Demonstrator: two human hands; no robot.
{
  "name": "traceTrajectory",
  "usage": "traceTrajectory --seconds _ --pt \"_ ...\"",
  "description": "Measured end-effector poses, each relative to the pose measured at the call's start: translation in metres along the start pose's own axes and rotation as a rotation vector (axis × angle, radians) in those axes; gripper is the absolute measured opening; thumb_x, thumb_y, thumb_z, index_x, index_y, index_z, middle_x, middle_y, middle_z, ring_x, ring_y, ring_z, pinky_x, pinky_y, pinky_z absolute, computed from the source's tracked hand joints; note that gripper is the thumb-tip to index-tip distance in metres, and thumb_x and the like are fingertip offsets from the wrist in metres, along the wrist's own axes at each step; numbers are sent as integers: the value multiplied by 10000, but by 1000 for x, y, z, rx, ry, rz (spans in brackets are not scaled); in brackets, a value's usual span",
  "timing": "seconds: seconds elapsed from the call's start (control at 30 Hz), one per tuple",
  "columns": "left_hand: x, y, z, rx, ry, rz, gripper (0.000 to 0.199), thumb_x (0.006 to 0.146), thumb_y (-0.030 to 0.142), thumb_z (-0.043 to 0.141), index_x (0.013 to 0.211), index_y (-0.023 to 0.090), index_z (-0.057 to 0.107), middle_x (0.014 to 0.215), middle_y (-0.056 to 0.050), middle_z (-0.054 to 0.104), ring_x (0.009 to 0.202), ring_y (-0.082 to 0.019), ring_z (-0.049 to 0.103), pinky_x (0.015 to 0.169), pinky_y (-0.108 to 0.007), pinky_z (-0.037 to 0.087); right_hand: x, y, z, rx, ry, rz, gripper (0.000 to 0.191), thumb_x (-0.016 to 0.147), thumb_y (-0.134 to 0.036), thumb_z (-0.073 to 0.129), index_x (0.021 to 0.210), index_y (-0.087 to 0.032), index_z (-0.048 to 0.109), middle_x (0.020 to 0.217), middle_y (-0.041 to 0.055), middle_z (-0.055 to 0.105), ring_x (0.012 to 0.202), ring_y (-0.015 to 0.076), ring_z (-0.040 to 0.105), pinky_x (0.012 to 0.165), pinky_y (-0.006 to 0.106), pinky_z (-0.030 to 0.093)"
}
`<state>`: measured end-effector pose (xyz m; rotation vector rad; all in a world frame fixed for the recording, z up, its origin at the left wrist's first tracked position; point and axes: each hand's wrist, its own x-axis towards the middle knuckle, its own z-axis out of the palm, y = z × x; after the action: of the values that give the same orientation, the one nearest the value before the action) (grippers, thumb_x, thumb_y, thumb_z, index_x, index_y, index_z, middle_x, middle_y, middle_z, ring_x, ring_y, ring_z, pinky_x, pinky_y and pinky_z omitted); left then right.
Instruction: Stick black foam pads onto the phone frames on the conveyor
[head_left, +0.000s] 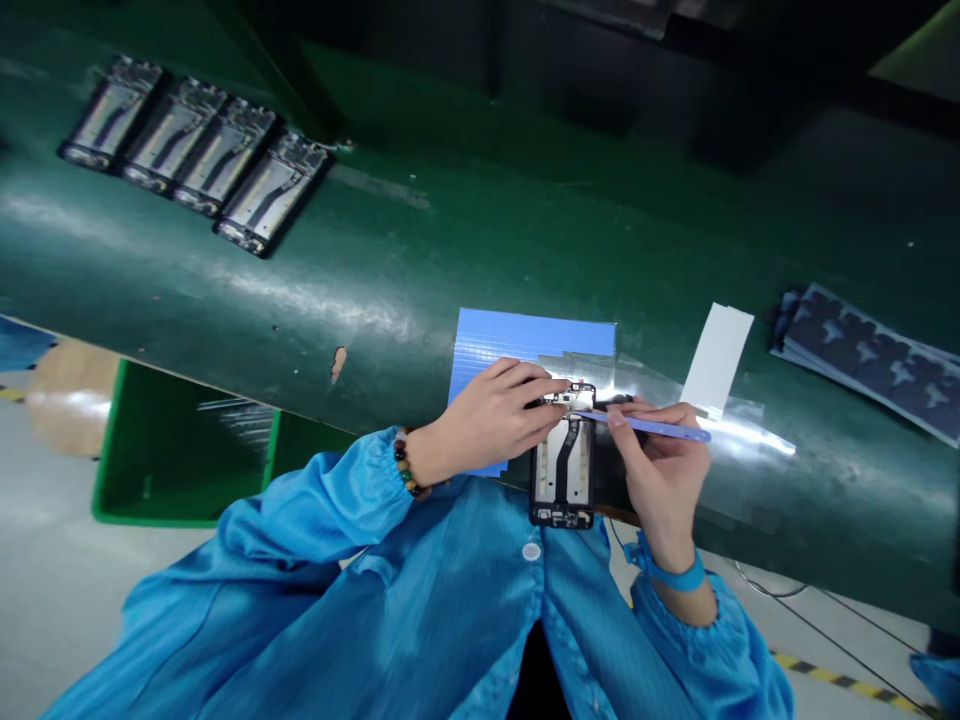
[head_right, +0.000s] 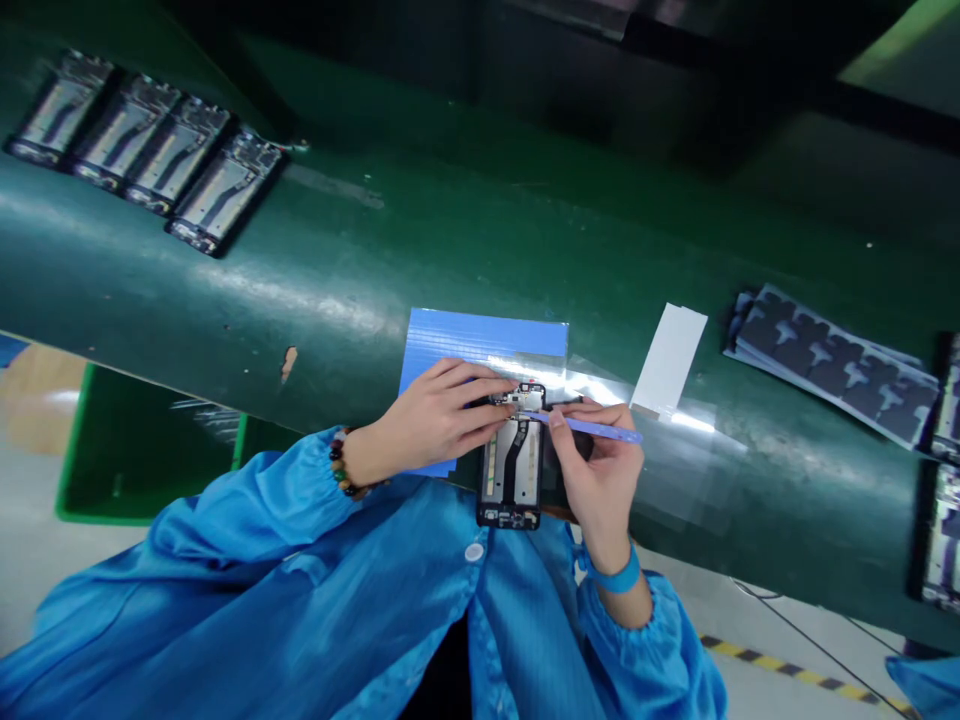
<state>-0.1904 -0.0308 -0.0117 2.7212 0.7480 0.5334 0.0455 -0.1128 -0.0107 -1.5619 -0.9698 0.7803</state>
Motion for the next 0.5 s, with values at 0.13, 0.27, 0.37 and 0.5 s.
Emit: traceTrajectory --seconds 0.13,0.27,0.37,0.5 --pt "1 -1 -4 51 2 75 162 1114 222 680 1191 225 823 1457 -61 787 1325 -265 710 1052 -435 610 10 -4 -31 27 230 -24 387 842 -407 968 966 -264 631 977 8 792 961 249 838 1155 572 632" --pt "2 -7 -9 50 -38 183 170 1106 151 668 1130 213 824 1378 -35 824 1302 -248 735 1065 -417 652 28 1 -77 -42 454 -53 326 839 -456 967 931 -329 681 957 14 748 977 282 828 1120 527 665" --pt "10 -7 -13 38 -63 268 237 1127 135 615 1120 228 833 1365 -9 834 1312 -224 751 1088 -384 666 35 9 -102 -130 503 -11 324 786 -477 1008 893 -340 735 947 55 773 992 351 827 1088 569 675" --pt "46 5 -10 23 -18 361 237 1150 190 591 1126 199 826 1344 -49 833 1277 -220 761 1116 -381 649 35 17 -117 -157 509 37 343 755 -501 1021 875 -322 754 904 64 779 957 367 835 1066 566 679"
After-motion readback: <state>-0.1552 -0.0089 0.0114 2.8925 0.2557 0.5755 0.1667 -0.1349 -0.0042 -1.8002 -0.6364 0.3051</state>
